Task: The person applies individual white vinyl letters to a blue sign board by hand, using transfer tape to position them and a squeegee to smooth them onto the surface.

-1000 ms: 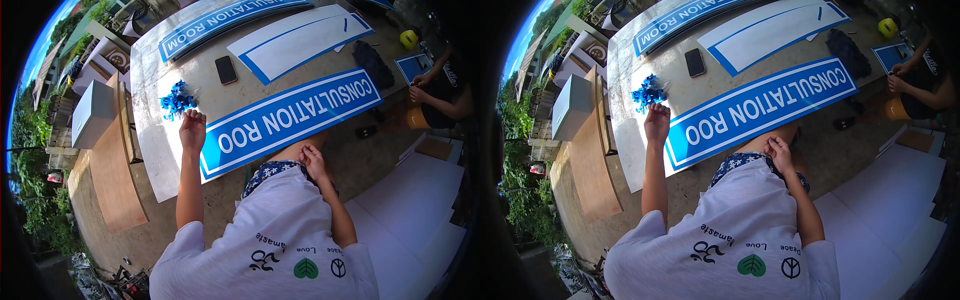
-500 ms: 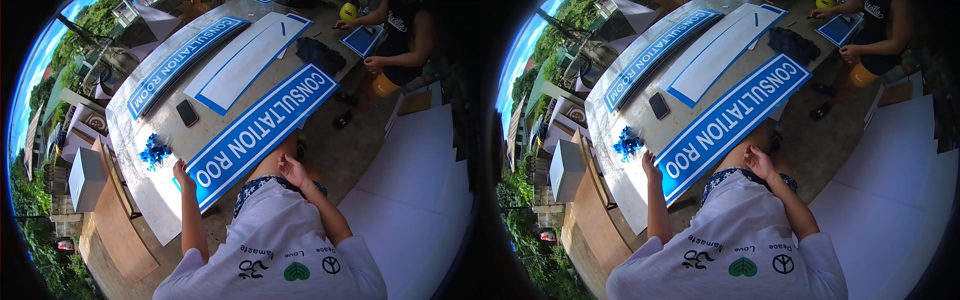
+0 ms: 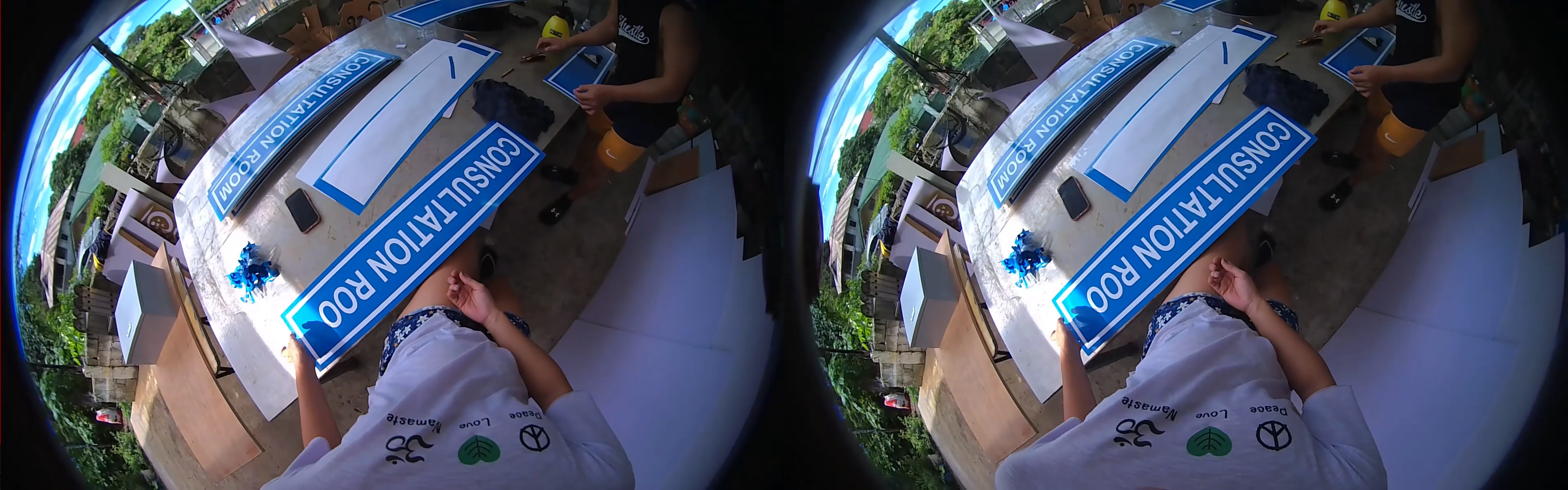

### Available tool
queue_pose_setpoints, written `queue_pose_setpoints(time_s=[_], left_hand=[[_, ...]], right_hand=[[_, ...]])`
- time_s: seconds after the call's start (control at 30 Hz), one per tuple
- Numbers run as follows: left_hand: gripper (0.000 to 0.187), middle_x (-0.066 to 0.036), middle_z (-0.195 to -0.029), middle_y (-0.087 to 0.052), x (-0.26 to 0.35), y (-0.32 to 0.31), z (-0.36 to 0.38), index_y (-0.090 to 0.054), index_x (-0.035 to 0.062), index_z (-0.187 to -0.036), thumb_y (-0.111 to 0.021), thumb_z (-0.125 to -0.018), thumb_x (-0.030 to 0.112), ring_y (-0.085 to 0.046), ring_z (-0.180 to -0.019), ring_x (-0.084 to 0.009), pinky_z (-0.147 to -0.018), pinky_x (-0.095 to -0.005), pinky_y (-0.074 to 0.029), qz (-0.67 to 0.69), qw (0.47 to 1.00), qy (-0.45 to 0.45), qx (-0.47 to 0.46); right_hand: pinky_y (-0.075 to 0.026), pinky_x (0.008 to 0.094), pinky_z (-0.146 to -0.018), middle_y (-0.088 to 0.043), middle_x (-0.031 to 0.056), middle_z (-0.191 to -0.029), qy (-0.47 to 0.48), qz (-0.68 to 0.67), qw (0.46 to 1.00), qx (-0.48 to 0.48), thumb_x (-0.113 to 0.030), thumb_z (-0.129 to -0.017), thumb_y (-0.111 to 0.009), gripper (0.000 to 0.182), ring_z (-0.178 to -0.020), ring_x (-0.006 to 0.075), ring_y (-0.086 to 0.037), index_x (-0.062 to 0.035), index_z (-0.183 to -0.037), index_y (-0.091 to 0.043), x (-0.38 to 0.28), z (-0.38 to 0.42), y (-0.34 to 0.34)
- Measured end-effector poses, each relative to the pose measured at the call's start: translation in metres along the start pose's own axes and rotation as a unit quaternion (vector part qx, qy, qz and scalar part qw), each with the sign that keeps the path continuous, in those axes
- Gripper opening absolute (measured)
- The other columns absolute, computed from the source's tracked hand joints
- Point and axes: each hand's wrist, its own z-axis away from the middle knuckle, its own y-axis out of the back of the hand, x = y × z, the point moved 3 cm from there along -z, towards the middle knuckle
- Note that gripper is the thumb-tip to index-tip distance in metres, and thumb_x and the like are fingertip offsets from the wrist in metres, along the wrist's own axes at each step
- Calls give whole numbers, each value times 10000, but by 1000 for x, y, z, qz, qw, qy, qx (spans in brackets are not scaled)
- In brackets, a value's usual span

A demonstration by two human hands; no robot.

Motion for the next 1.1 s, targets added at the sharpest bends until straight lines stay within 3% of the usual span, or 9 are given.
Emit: queue_pose_setpoints(time_s=[0.17, 0.3, 0.53, 0.6, 0.73, 0.83, 0.93, 1.07, 1.1], left_hand=[[575, -253, -1173, -575, -11, -5, -29, -480, -96, -1236, -596, -880, 341, -667, -937, -343, -742, -471, -587, -91, 993, -51, -60], [551, -253, -1176, -588, -3, -2, -14, -539, -96, -1214, -593, -879, 338, -665, -945, -335, -780, -457, -580, -56, 993, -61, -86], [587, -244, -1221, -562, -16, -6, -36, -503, -95, -1259, -597, -882, 344, -649, -990, -347, -774, -496, -578, -170, 982, -77, -33], [612, -291, -1289, -501, 4, 1, -2, -539, -81, -1231, -645, -855, 389, -596, -1095, -344, -909, -452, -514, -79, 992, -5, -103], [579, -230, -1277, -526, -16, -9, -30, -500, -72, -1268, -569, -901, 371, -647, -1002, -344, -776, -539, -571, -96, 991, -17, -92], [551, -219, -1167, -595, -2, -6, 3, -511, -50, -1255, -547, -910, 378, -658, -971, -342, -796, -549, -546, -36, 981, 9, -190], [555, -211, -1119, -615, 47, 9, 95, -487, -67, -1266, -519, -923, 368, -651, -968, -301, -840, -432, -545, 12, 970, 68, -233], [556, -226, -1159, -602, 15, -12, 57, -453, -60, -1294, -458, -945, 374, -625, -1026, -322, -910, -429, -503, -1, 966, 63, -250], [593, -225, -1219, -579, -2, -23, 32, -441, -44, -1319, -470, -935, 407, -590, -1090, -334, -952, -481, -451, 13, 958, 54, -281]], right_hand=[[-513, 318, -851, -584, 63, -926, -1, -14, 1000, 7, -172, -986, -526, 165, -796, 141, -586, -33, -1034, -601, 0, 1, -2], [-511, 319, -851, -582, 67, -924, 0, -9, 1000, -7, -170, -988, -522, 166, -800, 143, -582, -30, -1034, -596, -1, 1, -3], [-509, 317, -850, -581, 78, -924, -12, -23, 1000, -8, -160, -992, -511, 172, -807, 155, -581, -19, -1039, -596, 1, -1, -1], [-509, 316, -849, -581, 80, -924, -16, -23, 1000, -8, -158, -992, -508, 173, -809, 159, -582, -17, -1041, -596, 0, -1, 0], [-506, 314, -846, -582, 84, -928, -23, -36, 999, -2, -158, -996, -500, 180, -812, 167, -583, -14, -1047, -595, 1, -4, 2], [-502, 313, -845, -581, 84, -939, -19, -38, 999, -3, -156, -996, -496, 179, -815, 165, -580, -19, -1057, -593, 7, -7, 6], [-498, 312, -845, -578, 82, -946, -17, -41, 999, -5, -152, -995, -494, 176, -817, 160, -577, -23, -1070, -588, 13, -11, 12], [-493, 310, -844, -569, 75, -938, -14, -43, 999, -10, -147, -994, -495, 173, -811, 151, -569, -27, -1080, -585, 18, -13, 16], [-493, 310, -844, -569, 75, -938, -20, -41, 999, -7, -147, -994, -495, 173, -811, 151, -569, -27, -1080, -585, 18, -14, 16]])
